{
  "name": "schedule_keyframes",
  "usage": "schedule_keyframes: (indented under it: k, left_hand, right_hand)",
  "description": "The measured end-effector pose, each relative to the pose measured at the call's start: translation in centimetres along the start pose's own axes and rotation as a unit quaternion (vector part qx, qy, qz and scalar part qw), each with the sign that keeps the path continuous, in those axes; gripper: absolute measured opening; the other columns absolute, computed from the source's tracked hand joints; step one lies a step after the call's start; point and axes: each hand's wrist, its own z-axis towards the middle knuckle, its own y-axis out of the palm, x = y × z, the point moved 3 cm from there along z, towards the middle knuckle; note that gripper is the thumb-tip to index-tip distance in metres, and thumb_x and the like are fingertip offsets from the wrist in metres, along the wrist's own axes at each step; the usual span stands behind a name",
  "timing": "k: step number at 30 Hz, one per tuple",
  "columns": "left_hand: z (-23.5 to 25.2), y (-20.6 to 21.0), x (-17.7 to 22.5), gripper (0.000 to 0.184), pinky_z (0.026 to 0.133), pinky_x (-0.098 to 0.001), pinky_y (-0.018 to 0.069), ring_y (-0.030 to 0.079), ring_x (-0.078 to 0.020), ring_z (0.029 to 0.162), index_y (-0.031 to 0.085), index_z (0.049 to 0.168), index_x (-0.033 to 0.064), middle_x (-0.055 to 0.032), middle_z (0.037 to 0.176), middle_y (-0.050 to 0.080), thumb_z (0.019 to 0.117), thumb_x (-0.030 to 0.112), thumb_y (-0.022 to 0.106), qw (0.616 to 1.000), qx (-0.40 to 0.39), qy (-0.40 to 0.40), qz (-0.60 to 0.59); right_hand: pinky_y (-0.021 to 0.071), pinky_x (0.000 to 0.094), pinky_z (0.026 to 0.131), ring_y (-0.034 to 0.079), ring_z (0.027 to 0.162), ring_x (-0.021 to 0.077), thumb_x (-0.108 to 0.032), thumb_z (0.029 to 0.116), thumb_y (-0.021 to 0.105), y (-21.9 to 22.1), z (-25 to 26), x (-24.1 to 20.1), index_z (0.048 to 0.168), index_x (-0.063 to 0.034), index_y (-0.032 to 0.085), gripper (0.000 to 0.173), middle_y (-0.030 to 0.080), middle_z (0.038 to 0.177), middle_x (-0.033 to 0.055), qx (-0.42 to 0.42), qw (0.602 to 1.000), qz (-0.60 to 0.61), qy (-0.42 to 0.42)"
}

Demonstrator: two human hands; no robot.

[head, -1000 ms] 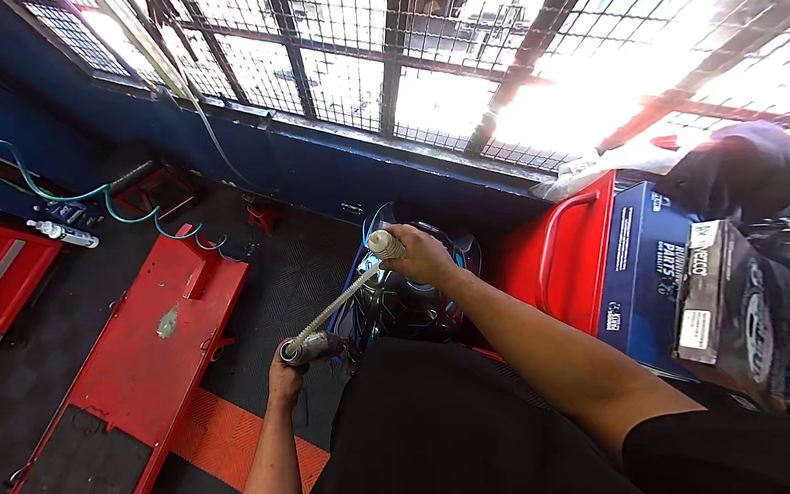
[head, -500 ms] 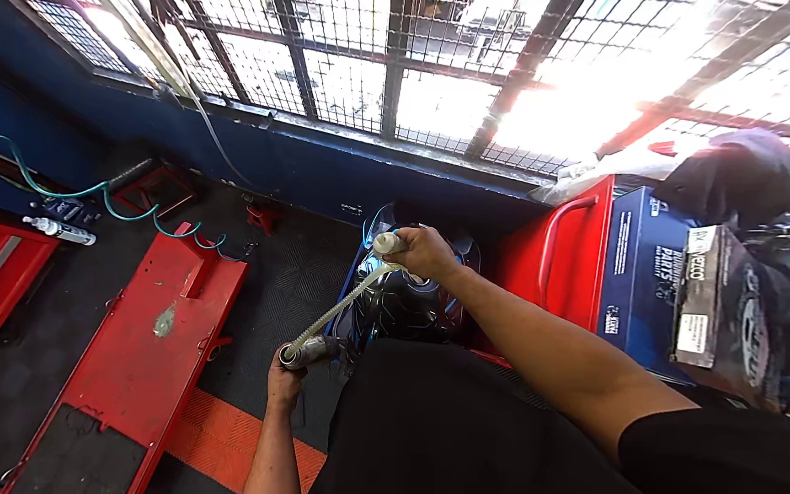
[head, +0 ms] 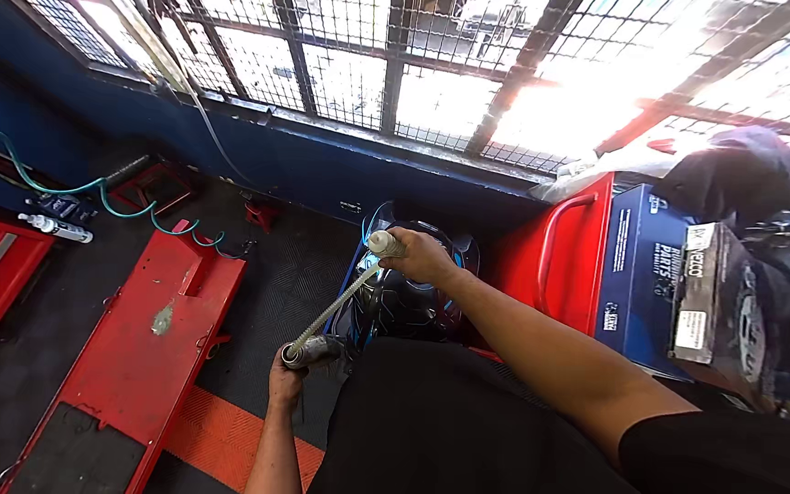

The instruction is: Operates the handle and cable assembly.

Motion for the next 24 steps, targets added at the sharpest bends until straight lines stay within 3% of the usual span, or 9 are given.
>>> schedule_keyframes:
  k: [19,22,24]
  left_hand:
    - [-0.11,-0.08,-0.17,0.064,0.083,-0.0416,0.0629,0.072,-0.0205,0.101,0.064,0.122,0.0028,-0.0114,0.111,0.073,0.0602,-0.012,0.074,1.0,-0.004,0.012,-0.014]
    - [-0.17,-0.19,-0.21,0.064,0.084,-0.0422,0.0628,0.072,-0.0208,0.101,0.063,0.122,0.0022,-0.0116,0.112,0.073,0.0608,-0.013,0.075,1.0,-0.007,0.013,-0.017]
    - [-0.1,-0.24,-0.28,0.064,0.084,-0.042,0.0628,0.072,-0.0206,0.101,0.064,0.122,0.0029,-0.0112,0.111,0.073,0.0604,-0.012,0.075,1.0,-0.005,0.016,-0.016]
  right_hand:
    - [0.0565,0.0596,0.091,0.07,0.108,0.0253,-0.044,0.0824,0.085,0.22,0.07,0.07,0.141,-0.0248,0.058,0.067,0.072,0.12,0.0051,-0.002,1.0,0.016,-0.014]
    - [0.0563,0.0607,0.091,0.071,0.107,0.0251,-0.044,0.0845,0.083,0.14,0.03,0.2,0.14,-0.0316,0.06,0.062,0.074,0.117,0.0036,-0.002,1.0,0.016,-0.01]
    - [0.0568,0.0598,0.088,0.073,0.102,0.0234,-0.042,0.0858,0.082,0.02,0.04,0.48,0.133,-0.0359,0.067,0.05,0.076,0.111,0.0018,0.013,1.0,0.029,-0.002]
